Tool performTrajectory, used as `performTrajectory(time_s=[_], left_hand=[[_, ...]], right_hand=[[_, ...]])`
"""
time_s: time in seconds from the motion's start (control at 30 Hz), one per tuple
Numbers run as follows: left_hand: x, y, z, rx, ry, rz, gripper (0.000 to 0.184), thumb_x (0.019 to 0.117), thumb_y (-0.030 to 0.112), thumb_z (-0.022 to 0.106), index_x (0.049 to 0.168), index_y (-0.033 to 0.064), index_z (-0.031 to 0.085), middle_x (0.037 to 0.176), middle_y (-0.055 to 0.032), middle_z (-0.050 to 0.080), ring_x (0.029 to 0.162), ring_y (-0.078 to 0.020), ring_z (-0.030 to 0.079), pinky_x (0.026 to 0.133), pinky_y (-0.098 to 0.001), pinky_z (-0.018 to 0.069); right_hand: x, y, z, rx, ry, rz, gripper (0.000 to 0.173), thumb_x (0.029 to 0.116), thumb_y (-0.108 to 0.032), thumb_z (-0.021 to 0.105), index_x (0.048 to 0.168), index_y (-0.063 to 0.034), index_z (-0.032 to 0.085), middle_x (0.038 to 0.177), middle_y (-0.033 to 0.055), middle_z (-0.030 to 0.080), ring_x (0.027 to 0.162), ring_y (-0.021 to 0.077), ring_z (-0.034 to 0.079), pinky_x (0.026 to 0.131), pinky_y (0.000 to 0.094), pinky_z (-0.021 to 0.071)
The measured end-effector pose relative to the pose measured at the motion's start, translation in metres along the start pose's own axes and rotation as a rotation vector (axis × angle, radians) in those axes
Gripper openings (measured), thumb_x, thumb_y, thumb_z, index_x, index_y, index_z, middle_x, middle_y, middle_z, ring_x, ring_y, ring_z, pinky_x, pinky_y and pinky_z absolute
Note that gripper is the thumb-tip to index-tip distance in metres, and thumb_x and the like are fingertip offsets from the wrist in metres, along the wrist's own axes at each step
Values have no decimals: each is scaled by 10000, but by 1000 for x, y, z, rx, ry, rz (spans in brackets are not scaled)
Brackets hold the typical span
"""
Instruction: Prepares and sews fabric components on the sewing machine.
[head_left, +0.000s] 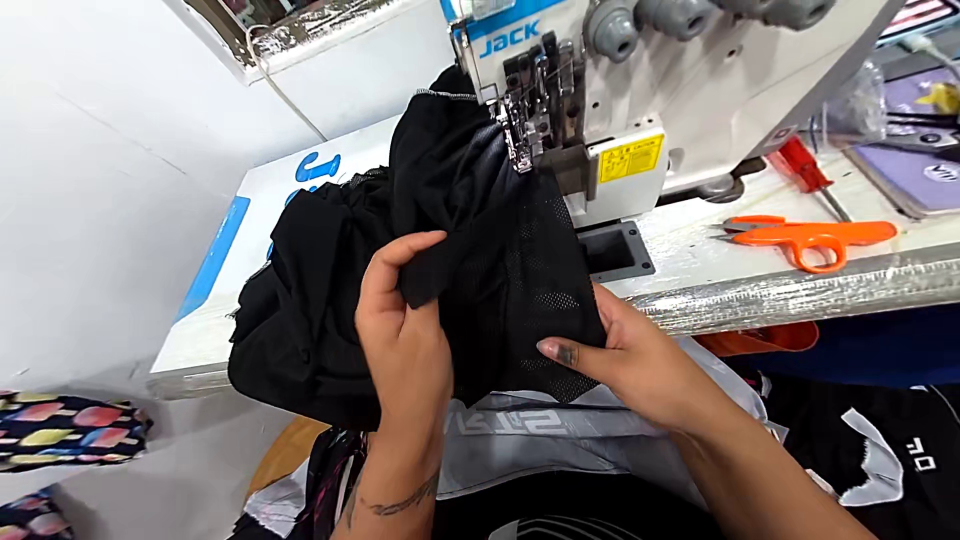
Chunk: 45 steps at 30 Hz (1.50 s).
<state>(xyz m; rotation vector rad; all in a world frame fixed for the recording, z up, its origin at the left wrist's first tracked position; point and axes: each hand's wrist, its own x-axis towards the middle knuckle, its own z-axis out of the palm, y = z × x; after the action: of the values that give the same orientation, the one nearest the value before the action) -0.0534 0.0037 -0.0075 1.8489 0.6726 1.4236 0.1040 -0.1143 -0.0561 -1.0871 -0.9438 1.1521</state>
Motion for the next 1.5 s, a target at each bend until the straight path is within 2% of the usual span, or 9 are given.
performTrajectory(time_s=[0.1,0.27,0.37,0.43,0.73,0.87,1.0,1.2,1.5], left_hand=[[-16,13,9,218,-84,244,174,1048,83,522,1132,66,673,1081,28,666,1036,-42,632,914,-230,533],[-44,-12,6,455,-340,736,128,912,140,761,1038,122,770,918,-18,647,806,-122,561,725,-253,451],[-49,-16,-1,451,-411,688,99,927,125,751,1022,149,767,1089,6,704,1152,-161,615,1025,-350,474],[-50,-17,-4,376,-435,673,87,923,65,740,1001,97,761,1093,-32,743,1185,-190,666,1093,-407,508],[-41,-12,-16,415,-641,609,88,959,59,682,995,73,761,1053,-48,753,1123,-177,699,1043,-339,550],[-49,-8,-9,554,-598,589,207,971,138,688,1160,106,764,1016,-48,711,1064,-173,673,964,-312,552],[-57,-12,-10,431,-466,571,120,957,90,707,1062,104,763,1162,-54,728,1232,-209,646,1093,-400,522],[-58,-10,-16,341,-447,604,65,949,94,730,998,67,764,1030,-57,764,1081,-182,730,1016,-372,591],[-68,-20,-12,313,-456,566,73,939,52,717,987,71,768,1042,-54,759,1112,-185,714,1035,-360,574]], right_hand=[[-9,1,5,13,30,1,453,920,-11,707,1335,-140,578,1083,32,741,943,129,732,813,277,626],[-24,3,8,65,23,6,410,893,22,683,1269,-128,616,1024,61,733,866,148,734,730,298,641],[-29,6,9,81,15,4,343,915,15,669,1234,-105,631,1008,76,730,852,163,737,739,301,644],[-31,7,10,116,6,8,328,921,35,660,1225,-84,633,1012,87,733,863,164,743,759,299,646],[-28,13,12,109,27,84,290,918,42,665,1188,-64,652,1010,95,737,893,173,745,801,311,644],[-29,18,10,47,18,72,262,923,25,668,1170,-65,661,989,90,738,891,164,737,815,300,631],[-31,16,9,60,10,48,231,934,12,654,1152,-58,672,973,86,738,886,150,734,829,291,625],[-38,12,12,246,33,86,201,923,0,679,1120,-35,691,988,101,746,903,158,742,856,295,622],[-45,13,10,254,-23,63,323,880,-114,788,1174,-63,663,1024,67,762,955,127,741,897,276,600]])
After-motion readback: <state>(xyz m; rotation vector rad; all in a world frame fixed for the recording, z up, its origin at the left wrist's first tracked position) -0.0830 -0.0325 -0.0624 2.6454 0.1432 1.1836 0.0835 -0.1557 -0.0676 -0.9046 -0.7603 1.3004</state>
